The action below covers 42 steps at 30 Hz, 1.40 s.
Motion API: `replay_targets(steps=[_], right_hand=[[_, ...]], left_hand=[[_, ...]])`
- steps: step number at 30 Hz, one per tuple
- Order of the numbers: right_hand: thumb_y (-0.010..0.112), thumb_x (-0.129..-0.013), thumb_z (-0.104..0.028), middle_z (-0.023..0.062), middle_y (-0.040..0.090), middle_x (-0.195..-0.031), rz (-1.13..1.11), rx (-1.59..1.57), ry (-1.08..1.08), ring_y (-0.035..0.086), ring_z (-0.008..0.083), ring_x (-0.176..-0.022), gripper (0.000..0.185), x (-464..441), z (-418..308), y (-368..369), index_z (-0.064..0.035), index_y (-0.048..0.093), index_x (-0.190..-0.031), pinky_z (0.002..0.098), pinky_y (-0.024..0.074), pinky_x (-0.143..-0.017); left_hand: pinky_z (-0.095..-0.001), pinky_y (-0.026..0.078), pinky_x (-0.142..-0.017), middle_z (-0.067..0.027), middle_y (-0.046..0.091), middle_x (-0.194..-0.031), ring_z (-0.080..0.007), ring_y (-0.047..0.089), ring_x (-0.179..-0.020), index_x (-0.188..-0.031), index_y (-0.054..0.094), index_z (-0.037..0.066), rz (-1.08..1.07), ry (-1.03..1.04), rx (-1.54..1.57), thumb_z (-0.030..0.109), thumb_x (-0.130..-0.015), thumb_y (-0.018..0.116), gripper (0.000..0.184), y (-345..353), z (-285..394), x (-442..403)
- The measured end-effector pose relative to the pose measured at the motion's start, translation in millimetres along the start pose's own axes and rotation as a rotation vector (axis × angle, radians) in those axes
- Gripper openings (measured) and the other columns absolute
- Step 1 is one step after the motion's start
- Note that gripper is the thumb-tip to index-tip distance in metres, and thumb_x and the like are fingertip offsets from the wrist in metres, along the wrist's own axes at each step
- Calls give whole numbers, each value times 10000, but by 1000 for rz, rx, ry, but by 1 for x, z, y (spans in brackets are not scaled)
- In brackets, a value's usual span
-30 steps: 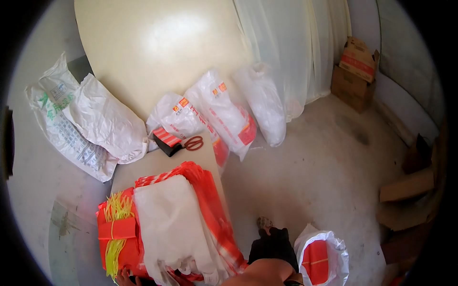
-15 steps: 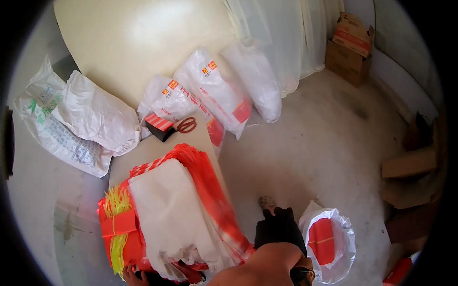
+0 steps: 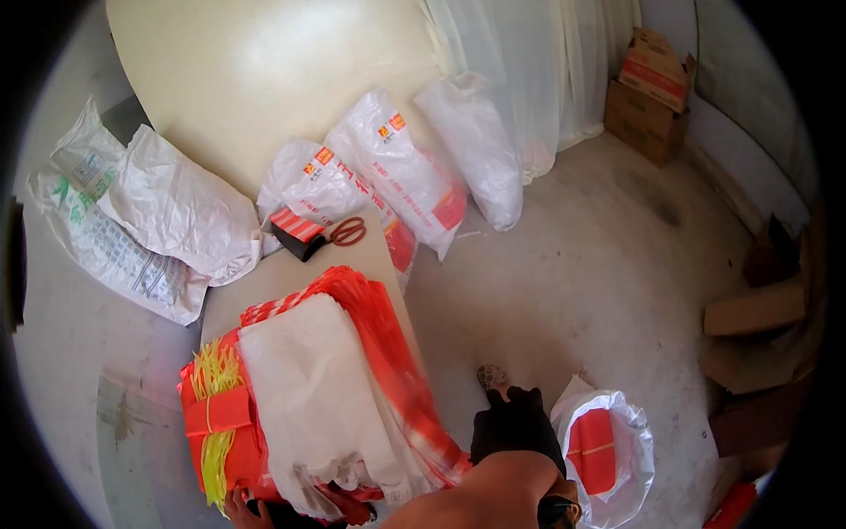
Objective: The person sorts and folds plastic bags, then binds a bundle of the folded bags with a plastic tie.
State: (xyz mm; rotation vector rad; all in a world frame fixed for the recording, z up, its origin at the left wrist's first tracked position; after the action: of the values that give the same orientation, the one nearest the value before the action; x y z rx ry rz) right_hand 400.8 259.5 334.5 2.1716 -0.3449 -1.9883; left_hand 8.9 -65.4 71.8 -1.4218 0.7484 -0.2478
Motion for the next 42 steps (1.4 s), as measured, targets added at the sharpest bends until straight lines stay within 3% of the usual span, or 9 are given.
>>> replay_targets(steps=[8, 13, 15, 17, 20, 25, 30, 40, 42], right_hand=[[641, -980, -442, 88, 579, -1121, -333, -30, 60, 522, 162, -620, 380, -8, -2, 6, -166, 606, -721, 250, 392, -528], [626, -989, -469, 85, 599, -1093, -166, 37, -28, 506, 157, -592, 403, 1, -9, 8, -154, 621, -737, 248, 385, -519], [621, -997, -468, 82, 630, -1080, -180, 12, -23, 511, 152, -587, 405, 0, -10, 9, -146, 632, -752, 245, 386, -517], [616, -1009, -455, 81, 667, -1080, -349, -87, 60, 526, 146, -591, 397, -9, -9, 8, -137, 644, -772, 244, 388, -516], [625, -1025, -388, 83, 706, -1107, -360, -149, 8, 556, 131, -605, 330, -8, -11, 9, -120, 695, -846, 241, 378, -506], [642, -1025, -296, 11, 705, -1144, -122, 10, -153, 669, 181, -832, 203, 9, -40, -8, -120, 742, -1026, 270, 484, -654], [643, -1020, -246, -4, 699, -1126, -44, 86, -272, 693, 222, -999, 171, 26, -55, 4, -116, 743, -1069, 331, 549, -792], [534, -1043, -126, 63, 688, -1042, -464, 25, -216, 694, 231, -960, 236, 23, -46, 20, -69, 731, -925, 365, 599, -829], [557, -1041, -156, 58, 678, -1073, -385, 67, -276, 689, 232, -974, 208, 23, -50, 16, -69, 728, -963, 364, 599, -844]], left_hand=[[-556, 408, -1077, -211, 592, -1369, -439, 532, -1256, -1429, 555, 84, 6, -2, 20, 318, -915, 716, 587, -4, 2, 0], [-556, 412, -1066, -201, 603, -1352, -434, 545, -1234, -1423, 558, 88, 22, 24, -16, 323, -914, 716, 582, -2, 2, 1], [-557, 409, -1069, -195, 603, -1357, -431, 549, -1234, -1418, 565, 90, 27, 19, 3, 325, -914, 716, 576, -5, 3, 1], [-557, 408, -1072, -193, 601, -1367, -428, 552, -1239, -1411, 571, 89, 22, 12, 16, 325, -914, 717, 570, -5, 3, 1], [-554, 410, -1076, -197, 593, -1392, -426, 547, -1260, -1405, 577, 83, 6, 5, 26, 317, -912, 719, 563, -3, 1, 0], [-546, 415, -1086, -214, 564, -1441, -437, 526, -1297, -1409, 574, 73, -24, -7, 40, 294, -906, 725, 570, -6, 3, -3], [-555, 405, -1101, -213, 537, -1478, -442, 515, -1313, -1428, 556, 75, -6, 5, 32, 284, -902, 728, 592, 3, -4, -1], [-562, 428, -1071, -226, 538, -1465, -450, 527, -1300, -1416, 555, 72, 24, 36, 30, 272, -890, 740, 592, -1, 0, 1], [-565, 429, -1070, -230, 540, -1461, -449, 527, -1302, -1408, 559, 68, 36, 48, 24, 270, -892, 739, 583, -5, 0, 0]])
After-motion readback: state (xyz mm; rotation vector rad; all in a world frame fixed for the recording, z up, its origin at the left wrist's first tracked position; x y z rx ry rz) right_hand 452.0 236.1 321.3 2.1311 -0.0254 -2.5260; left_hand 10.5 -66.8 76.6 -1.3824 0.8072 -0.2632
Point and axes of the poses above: each hand's wrist, its own x-axis away from the middle knuckle, its own y-axis out of the palm, z = x × y, the point moved 10 cm from there along -x, towards the middle knuckle
